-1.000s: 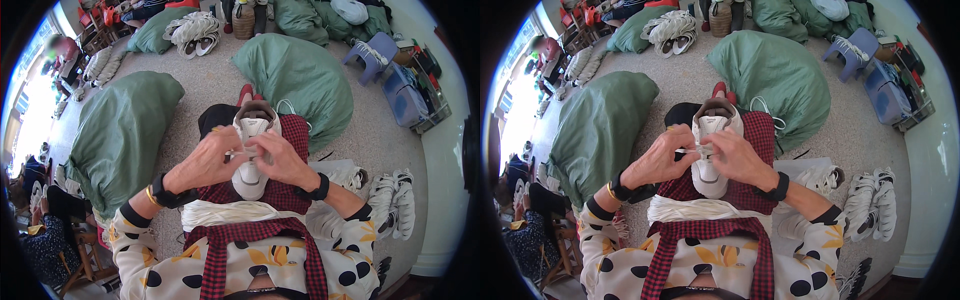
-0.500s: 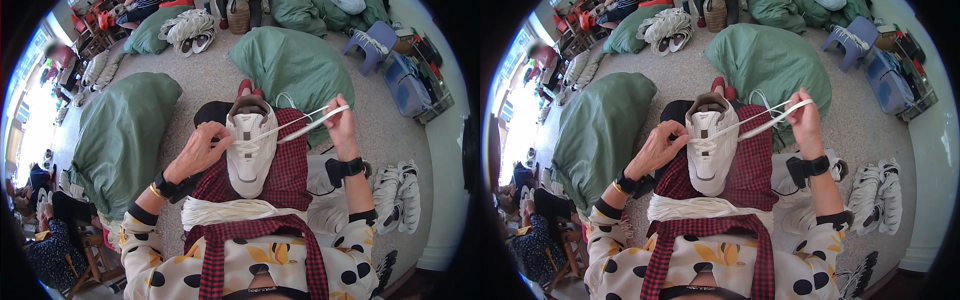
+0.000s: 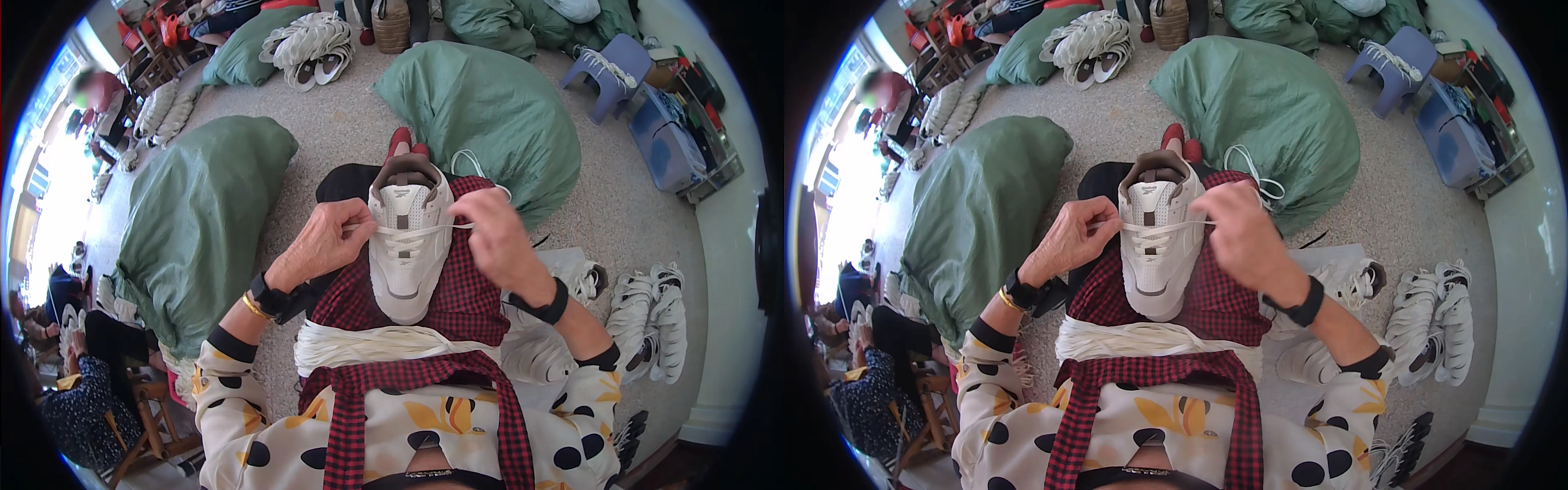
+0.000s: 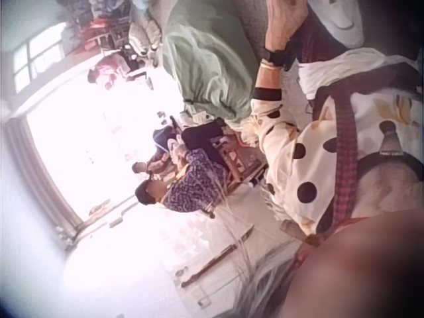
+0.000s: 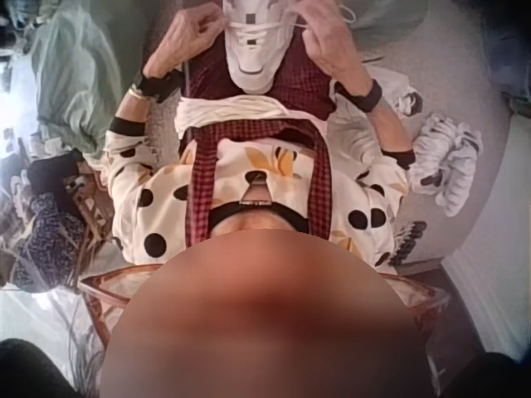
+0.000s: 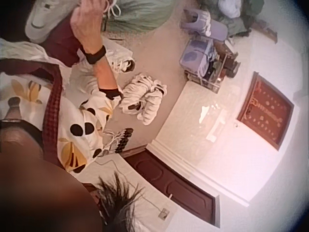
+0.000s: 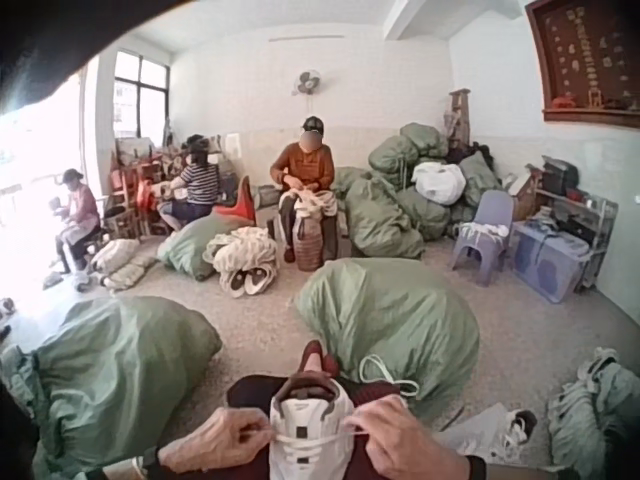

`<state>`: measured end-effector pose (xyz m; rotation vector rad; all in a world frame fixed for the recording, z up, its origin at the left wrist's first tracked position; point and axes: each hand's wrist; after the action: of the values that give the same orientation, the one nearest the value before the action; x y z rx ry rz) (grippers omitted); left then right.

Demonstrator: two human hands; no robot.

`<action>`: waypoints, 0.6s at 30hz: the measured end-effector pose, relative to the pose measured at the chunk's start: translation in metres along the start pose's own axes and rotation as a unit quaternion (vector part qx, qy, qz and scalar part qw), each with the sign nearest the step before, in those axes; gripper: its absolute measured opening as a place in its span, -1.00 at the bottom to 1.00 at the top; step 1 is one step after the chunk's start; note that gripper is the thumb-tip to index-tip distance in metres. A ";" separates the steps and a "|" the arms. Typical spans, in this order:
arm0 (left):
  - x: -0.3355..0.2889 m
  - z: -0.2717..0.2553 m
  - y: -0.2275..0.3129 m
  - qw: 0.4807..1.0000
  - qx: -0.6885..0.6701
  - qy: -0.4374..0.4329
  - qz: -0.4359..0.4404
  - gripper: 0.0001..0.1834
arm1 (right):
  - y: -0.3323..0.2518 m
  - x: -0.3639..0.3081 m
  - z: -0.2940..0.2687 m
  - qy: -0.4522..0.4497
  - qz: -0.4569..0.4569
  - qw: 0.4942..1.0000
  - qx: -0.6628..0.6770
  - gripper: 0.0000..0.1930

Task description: Lacing white athletic shoes and organizing shoe uppers into stacks.

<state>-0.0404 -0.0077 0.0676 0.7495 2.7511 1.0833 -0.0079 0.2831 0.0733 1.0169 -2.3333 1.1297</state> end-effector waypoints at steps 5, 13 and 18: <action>0.002 0.007 -0.011 0.999 0.009 0.013 0.031 -0.81 | 0.003 0.002 0.010 -0.048 0.130 0.983 0.121 -0.69; 0.004 0.016 -0.018 0.997 0.017 0.041 0.057 -0.82 | 0.012 -0.003 0.024 -0.060 0.065 0.992 0.085 -0.71; 0.004 0.011 -0.012 0.997 0.038 0.030 0.059 -0.81 | -0.001 0.001 0.013 -0.080 0.107 0.984 0.114 -0.75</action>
<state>-0.0457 -0.0069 0.0519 0.9140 2.8449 1.0432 -0.0084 0.2723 0.0667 0.9831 -2.5327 1.4761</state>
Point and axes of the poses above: each hand's wrist, its own x-axis towards the middle knuckle, its own z-axis out of the palm, y = z × x, and after that the axes turned 13 degrees about x, right-handed
